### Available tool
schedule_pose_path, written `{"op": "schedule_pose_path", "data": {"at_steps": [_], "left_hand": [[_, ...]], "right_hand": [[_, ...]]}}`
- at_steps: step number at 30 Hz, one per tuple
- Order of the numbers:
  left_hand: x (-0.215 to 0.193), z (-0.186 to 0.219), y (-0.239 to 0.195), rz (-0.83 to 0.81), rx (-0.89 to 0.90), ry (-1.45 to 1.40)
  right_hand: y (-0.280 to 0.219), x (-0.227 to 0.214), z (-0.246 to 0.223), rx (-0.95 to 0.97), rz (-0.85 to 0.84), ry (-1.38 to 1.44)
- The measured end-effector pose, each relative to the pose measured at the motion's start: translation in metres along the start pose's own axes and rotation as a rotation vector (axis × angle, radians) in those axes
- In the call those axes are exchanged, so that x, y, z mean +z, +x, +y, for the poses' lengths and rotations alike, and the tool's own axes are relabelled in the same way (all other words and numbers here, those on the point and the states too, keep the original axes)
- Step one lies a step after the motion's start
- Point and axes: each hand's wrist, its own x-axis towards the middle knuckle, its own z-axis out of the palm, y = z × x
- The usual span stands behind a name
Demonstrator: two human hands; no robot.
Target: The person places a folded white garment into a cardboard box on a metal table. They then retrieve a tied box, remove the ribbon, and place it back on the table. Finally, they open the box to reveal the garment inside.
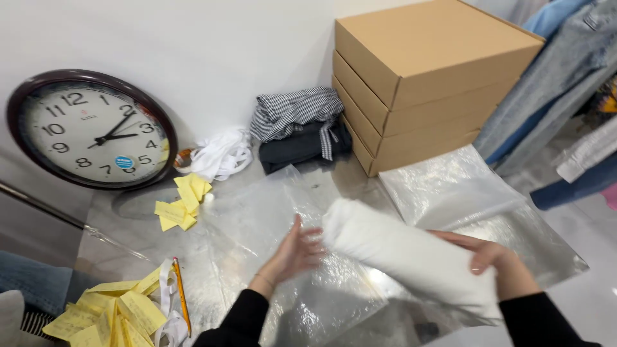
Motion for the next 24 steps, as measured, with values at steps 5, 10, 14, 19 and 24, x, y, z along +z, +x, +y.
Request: {"op": "schedule_pose_path", "data": {"at_steps": [5, 10, 14, 19, 24], "left_hand": [[0.006, 0.02, -0.021, -0.283, -0.176, -0.435], [-0.028, 0.053, -0.045, 0.021, -0.03, -0.302], [-0.066, 0.058, -0.019, 0.096, 0.052, -0.247], [-0.108, 0.083, 0.025, -0.012, 0.108, -0.313], [-0.111, 0.132, 0.074, 0.29, 0.122, -0.242]], "right_hand": [[0.099, -0.002, -0.015, 0.308, 0.155, -0.083], [0.17, 0.024, -0.046, 0.453, 0.234, -0.205], [0.219, 0.0, -0.05, 0.467, 0.602, -0.157], [0.267, -0.034, -0.06, 0.47, 0.942, 0.174], [0.305, -0.062, -0.079, 0.135, 1.007, 0.366]]}}
